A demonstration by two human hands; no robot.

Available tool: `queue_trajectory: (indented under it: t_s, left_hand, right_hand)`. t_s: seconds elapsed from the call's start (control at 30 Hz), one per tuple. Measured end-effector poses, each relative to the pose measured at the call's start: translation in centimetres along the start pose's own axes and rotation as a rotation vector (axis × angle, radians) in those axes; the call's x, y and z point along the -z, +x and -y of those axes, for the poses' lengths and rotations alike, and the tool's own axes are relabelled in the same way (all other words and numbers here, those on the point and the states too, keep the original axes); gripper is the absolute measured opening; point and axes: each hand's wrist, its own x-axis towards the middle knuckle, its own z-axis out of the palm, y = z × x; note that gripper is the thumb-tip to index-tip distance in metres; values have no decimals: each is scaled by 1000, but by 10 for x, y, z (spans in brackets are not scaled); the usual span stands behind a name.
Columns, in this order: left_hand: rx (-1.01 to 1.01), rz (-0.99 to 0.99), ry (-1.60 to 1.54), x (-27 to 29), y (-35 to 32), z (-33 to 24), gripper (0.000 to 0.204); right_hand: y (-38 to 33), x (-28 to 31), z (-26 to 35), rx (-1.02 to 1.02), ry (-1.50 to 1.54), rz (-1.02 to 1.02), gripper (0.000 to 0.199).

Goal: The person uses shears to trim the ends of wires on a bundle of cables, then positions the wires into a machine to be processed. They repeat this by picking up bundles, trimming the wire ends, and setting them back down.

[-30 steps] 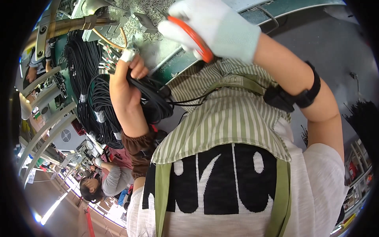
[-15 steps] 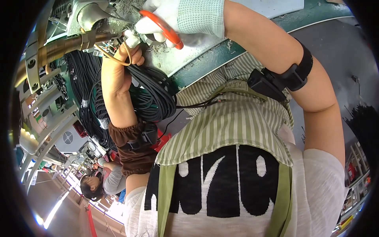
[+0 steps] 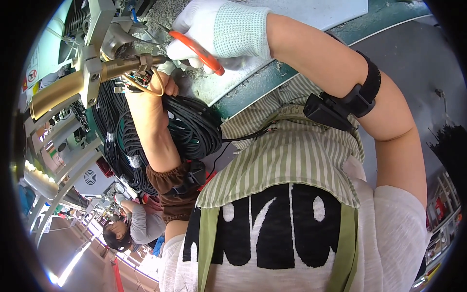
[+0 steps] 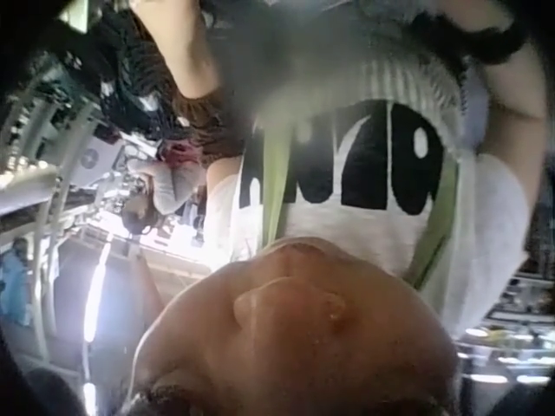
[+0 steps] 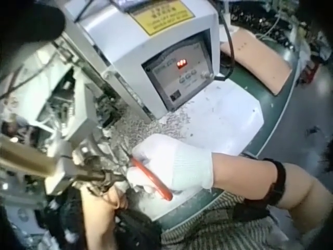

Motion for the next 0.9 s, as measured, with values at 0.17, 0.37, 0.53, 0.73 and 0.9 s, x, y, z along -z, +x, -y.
queue_trajectory:
  t_s: [0.17,0.37,0.53,0.73,0.9]
  left_hand:
    - [-12,-11,-8,0,-1,1,29]
    - [74,-48,-142,-12,-12,5,17]
    - [188,-226,-107,-26,-62,1,11]
    - [36,-483,76,-56,-83,-5,18]
    - [-27,-370,185,-54,-82,-4,27]
  right_hand:
    - [0,0,1,-23,75,11,29]
    - [-3,-8,-15,12,243,-29,27]
    - [-58,-33,-6,185,-331,-215,22]
    - [-92,-54,9,224,-572,-198,20]
    - [-87,-59,16,109,-735,-182,19]
